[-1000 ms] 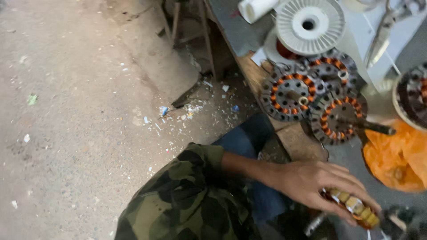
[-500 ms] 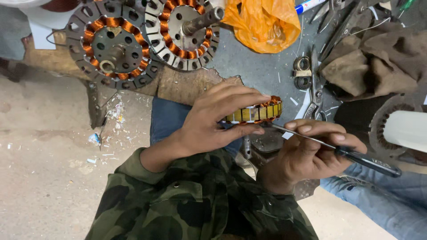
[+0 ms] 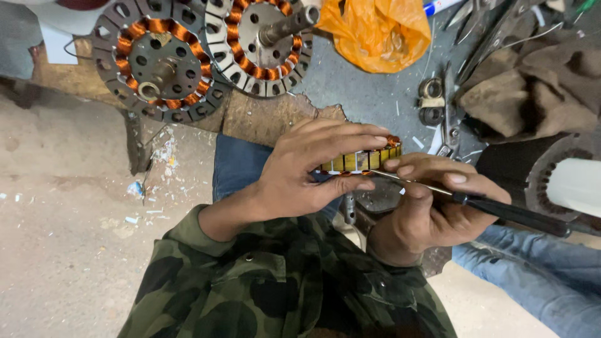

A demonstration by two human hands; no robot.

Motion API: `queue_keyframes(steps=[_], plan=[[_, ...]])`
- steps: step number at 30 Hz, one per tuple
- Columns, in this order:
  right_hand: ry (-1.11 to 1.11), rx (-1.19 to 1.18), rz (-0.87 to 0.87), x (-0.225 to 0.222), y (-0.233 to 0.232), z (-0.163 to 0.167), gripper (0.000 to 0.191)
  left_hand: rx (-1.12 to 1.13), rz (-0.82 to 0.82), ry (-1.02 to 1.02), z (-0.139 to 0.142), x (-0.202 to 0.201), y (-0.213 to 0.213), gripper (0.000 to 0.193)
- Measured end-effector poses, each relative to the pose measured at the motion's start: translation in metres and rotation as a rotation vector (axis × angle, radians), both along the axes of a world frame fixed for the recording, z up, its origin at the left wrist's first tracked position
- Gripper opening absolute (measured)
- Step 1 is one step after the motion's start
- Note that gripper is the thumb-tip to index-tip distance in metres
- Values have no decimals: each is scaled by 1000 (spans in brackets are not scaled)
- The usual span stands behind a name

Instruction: The person insulates a motor rotor by placing small white paper strips into the slots between copper windings. They use a screwdriver to press the paper into place and scissors to cut the paper to size. The person repeats this process for multiple slots on the rotor.

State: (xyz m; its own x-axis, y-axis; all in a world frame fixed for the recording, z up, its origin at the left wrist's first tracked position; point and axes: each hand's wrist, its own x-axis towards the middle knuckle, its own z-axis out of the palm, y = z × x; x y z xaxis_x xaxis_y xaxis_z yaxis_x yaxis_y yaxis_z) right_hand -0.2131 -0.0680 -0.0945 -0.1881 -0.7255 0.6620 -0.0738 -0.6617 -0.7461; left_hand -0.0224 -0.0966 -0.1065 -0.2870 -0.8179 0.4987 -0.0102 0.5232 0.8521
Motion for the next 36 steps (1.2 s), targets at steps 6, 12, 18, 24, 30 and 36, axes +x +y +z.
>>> queue_keyframes(steps=[6, 12, 18, 24, 30, 36], plan=[[72, -9, -13, -4, -5, -4, 31, 23, 44, -10, -1, -1, 1, 42], [67, -253, -21, -3, -17, -35, 34, 75, 5, 13, -3, 1, -7, 43], [-46, -272, 178, -16, -26, -32, 25, 55, 24, 68, -3, -7, -8, 42], [-228, -156, 80, -42, -14, -36, 24, 69, 28, 67, -3, -6, -2, 41], [-100, -177, 100, -44, -11, -49, 26, 75, 39, 33, 2, -8, 0, 40], [582, -255, 307, -47, -10, 17, 27, 64, 56, 4, 3, -7, -1, 41]])
